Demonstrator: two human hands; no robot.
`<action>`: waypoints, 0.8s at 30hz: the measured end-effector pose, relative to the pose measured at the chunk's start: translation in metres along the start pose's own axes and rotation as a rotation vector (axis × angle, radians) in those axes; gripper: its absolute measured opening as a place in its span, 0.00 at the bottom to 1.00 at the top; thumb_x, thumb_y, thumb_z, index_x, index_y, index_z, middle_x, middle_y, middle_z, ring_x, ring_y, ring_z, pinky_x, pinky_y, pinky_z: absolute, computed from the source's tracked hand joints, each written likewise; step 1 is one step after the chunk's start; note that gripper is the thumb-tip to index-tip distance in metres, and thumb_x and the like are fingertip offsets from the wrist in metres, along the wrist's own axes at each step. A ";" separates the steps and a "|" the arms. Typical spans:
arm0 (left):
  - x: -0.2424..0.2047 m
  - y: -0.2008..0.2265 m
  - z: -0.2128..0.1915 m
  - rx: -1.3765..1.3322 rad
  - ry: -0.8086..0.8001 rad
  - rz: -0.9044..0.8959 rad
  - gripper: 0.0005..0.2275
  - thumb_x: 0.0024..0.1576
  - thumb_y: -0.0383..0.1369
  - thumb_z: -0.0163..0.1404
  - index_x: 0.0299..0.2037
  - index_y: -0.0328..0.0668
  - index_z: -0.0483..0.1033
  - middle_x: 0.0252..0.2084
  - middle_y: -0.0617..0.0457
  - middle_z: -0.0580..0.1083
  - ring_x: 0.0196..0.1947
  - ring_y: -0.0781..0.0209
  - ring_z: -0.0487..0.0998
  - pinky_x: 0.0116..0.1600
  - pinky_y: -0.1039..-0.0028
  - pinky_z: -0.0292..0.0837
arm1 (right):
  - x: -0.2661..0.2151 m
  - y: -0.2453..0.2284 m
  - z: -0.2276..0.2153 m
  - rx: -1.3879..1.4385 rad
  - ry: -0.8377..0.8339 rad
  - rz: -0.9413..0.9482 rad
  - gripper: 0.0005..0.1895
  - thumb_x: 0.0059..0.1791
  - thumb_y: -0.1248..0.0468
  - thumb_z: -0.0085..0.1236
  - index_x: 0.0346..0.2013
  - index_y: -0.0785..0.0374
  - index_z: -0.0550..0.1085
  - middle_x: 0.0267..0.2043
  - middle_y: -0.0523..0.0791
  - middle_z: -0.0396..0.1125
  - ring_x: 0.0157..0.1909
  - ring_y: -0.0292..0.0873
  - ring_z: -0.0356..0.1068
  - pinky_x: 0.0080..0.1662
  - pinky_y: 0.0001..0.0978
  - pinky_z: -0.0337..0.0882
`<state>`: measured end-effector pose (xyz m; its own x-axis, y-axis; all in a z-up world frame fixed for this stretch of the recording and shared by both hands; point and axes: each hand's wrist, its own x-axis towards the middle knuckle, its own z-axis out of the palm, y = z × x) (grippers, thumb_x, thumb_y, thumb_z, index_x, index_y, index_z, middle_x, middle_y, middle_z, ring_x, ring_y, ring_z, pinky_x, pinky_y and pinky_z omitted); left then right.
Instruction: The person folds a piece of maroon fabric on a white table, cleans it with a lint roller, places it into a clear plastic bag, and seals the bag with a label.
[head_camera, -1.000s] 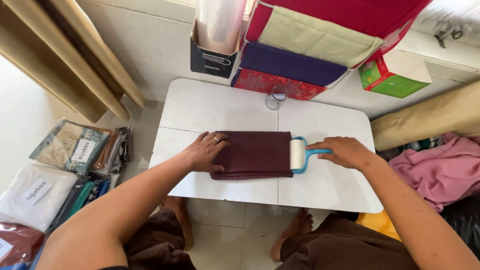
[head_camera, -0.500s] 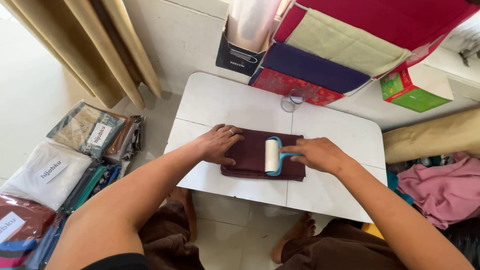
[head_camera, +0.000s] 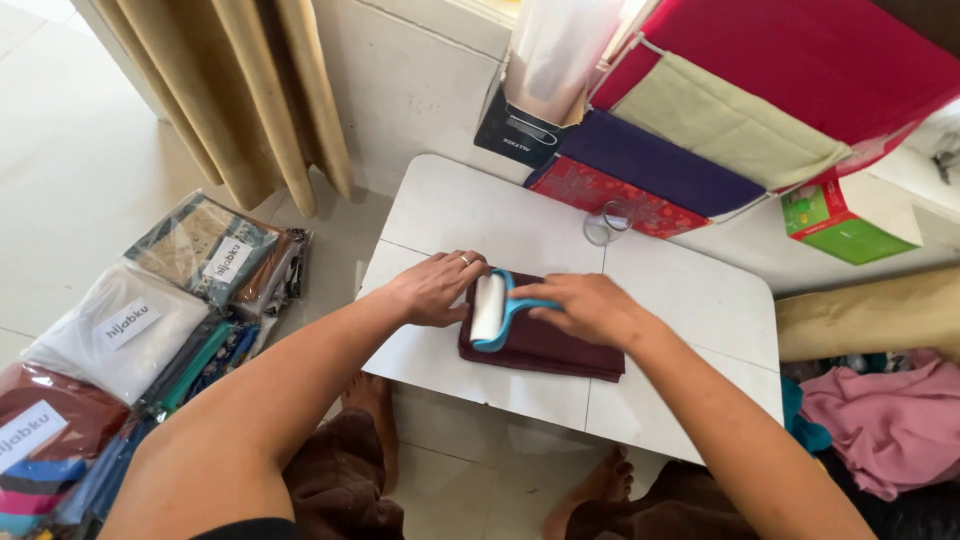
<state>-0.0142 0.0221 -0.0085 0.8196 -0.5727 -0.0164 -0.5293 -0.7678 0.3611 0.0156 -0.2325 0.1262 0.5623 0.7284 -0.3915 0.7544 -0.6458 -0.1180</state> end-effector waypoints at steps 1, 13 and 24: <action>0.000 0.001 0.004 0.015 0.004 0.004 0.21 0.56 0.39 0.49 0.58 0.45 0.62 0.61 0.50 0.65 0.68 0.52 0.66 0.69 0.57 0.65 | -0.006 0.005 -0.007 0.076 0.024 0.039 0.19 0.55 0.48 0.46 0.62 0.34 0.71 0.39 0.44 0.73 0.41 0.53 0.76 0.45 0.51 0.77; 0.010 0.018 0.028 0.150 -0.168 0.011 0.24 0.58 0.51 0.51 0.59 0.51 0.64 0.65 0.54 0.62 0.71 0.56 0.59 0.72 0.54 0.59 | -0.018 0.060 0.033 0.091 -0.002 0.144 0.22 0.56 0.49 0.44 0.66 0.30 0.67 0.42 0.45 0.72 0.47 0.55 0.75 0.48 0.53 0.76; 0.029 0.019 0.018 0.232 -0.263 0.026 0.27 0.54 0.56 0.52 0.59 0.54 0.64 0.64 0.56 0.61 0.70 0.57 0.59 0.70 0.54 0.61 | -0.134 0.138 0.043 0.035 -0.175 0.460 0.21 0.56 0.49 0.46 0.64 0.25 0.68 0.39 0.40 0.73 0.44 0.46 0.75 0.51 0.43 0.76</action>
<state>-0.0042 -0.0141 -0.0192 0.7367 -0.6239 -0.2608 -0.6095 -0.7797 0.1437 0.0298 -0.4294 0.1233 0.7668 0.3179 -0.5576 0.4272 -0.9012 0.0737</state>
